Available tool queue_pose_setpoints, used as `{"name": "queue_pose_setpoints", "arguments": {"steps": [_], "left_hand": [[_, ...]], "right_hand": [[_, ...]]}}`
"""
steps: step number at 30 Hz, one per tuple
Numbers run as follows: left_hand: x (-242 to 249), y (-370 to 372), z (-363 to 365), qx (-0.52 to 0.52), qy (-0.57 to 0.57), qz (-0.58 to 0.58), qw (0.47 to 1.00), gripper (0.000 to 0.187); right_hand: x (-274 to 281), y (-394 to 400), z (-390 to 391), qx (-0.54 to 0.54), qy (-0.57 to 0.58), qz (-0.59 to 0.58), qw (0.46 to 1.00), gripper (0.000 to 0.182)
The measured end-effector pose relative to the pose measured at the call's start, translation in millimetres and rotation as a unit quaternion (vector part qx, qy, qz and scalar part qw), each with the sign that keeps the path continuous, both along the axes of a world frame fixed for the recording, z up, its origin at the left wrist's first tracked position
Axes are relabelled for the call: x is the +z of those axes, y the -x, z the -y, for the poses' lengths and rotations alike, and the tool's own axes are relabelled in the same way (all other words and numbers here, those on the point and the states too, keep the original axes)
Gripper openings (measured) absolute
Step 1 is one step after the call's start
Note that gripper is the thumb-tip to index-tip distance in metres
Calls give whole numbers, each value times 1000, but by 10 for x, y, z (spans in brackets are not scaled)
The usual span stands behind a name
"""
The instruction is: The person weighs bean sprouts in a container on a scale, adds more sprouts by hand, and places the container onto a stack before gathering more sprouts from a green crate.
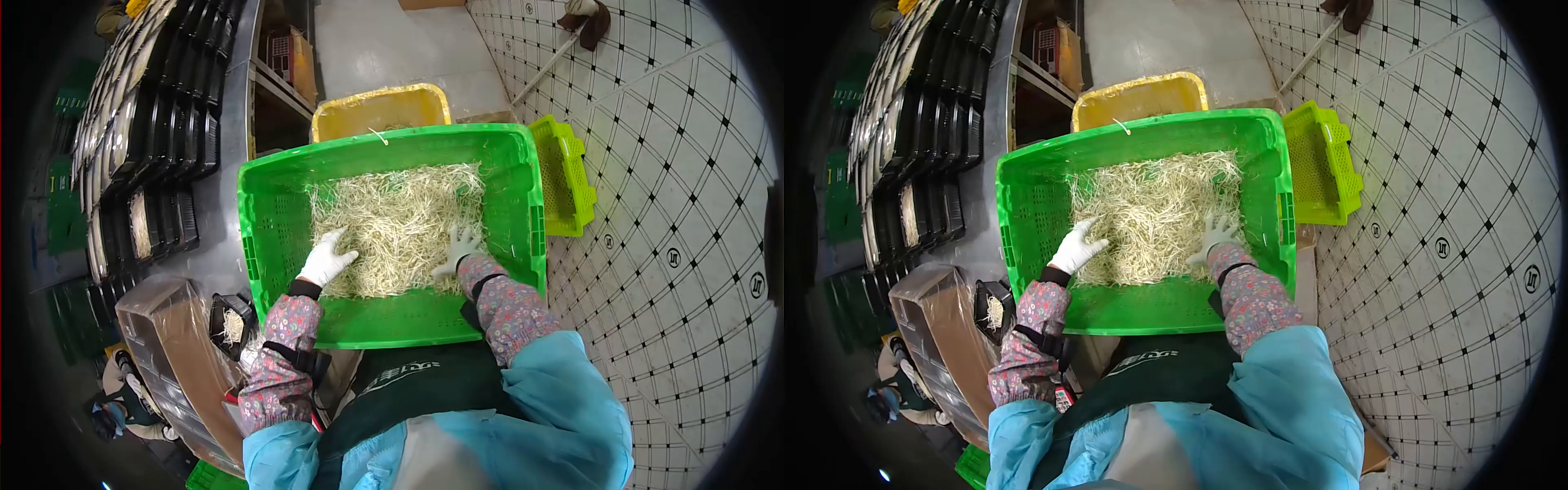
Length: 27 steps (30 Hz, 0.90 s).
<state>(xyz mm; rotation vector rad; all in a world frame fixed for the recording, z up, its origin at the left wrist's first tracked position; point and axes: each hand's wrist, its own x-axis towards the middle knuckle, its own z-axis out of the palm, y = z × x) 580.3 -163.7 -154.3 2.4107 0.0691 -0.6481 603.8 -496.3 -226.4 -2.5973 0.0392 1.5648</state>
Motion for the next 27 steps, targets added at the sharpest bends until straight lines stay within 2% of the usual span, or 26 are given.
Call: {"name": "queue_pose_setpoints", "arguments": {"steps": [3, 5, 7, 8, 10, 11, 13, 14, 16, 17, 19, 20, 21, 22, 23, 24, 25, 27], "left_hand": [[-161, -132, 64, 50, 44, -34, 997, 70], [-254, -160, 99, 51, 51, -43, 997, 67], [-528, -105, 108, 121, 133, -67, 981, 65], [-611, -85, 112, 126, 156, -87, 976, 63], [-740, -14, 75, 104, 133, -91, 981, 63], [-791, 29, 60, 83, 108, -90, 987, 63], [-889, 87, -9, 77, 99, -93, 988, 62], [-898, 101, -41, 117, 145, -122, 975, 62], [-923, 128, -101, 168, 212, -132, 954, 60], [-876, 109, -117, 168, 213, -130, 954, 60], [-698, 48, -142, 252, 261, -222, 905, 57], [-666, 52, -180, 275, 278, -268, 881, 61], [-691, 63, -180, 274, 281, -266, 880, 61], [-726, 74, -165, 313, 320, -286, 847, 67], [-772, 90, -145, 349, 357, -308, 810, 73], [-807, 99, -112, 351, 362, -321, 802, 89], [-878, 104, -129, 350, 362, -326, 800, 89], [-957, 125, -224, 419, 452, -352, 705, 94]], "right_hand": [[21, 165, -188, 40, 37, -13, 998, 141], [-59, 178, -191, 51, 42, -17, 998, 136], [-241, 264, -166, 77, 54, 75, 993, 91], [-318, 275, -150, 76, 54, 71, 993, 91], [-454, 307, -91, 79, 29, 119, 989, 72], [-516, 308, -30, 76, 30, 116, 990, 72], [-646, 222, 137, 87, -30, 101, 991, 91], [-724, 155, 239, 87, -29, 101, 991, 91], [-833, -31, 400, 67, -106, -2, 992, 83], [-742, -138, 429, 68, -105, 0, 992, 83], [-240, -368, 472, -112, -213, -144, 960, 79], [50, -504, 379, -126, -208, -175, 954, 86], [106, -494, 267, -187, -357, -177, 898, 88], [157, -423, 128, -244, -496, -175, 815, 91], [481, -389, -158, -258, -577, -112, 766, 94], [363, -324, -332, -170, -455, -32, 873, 101], [506, -412, -485, -156, -506, -119, 840, 118], [465, -457, -577, -229, -464, -210, 830, 113]]}}
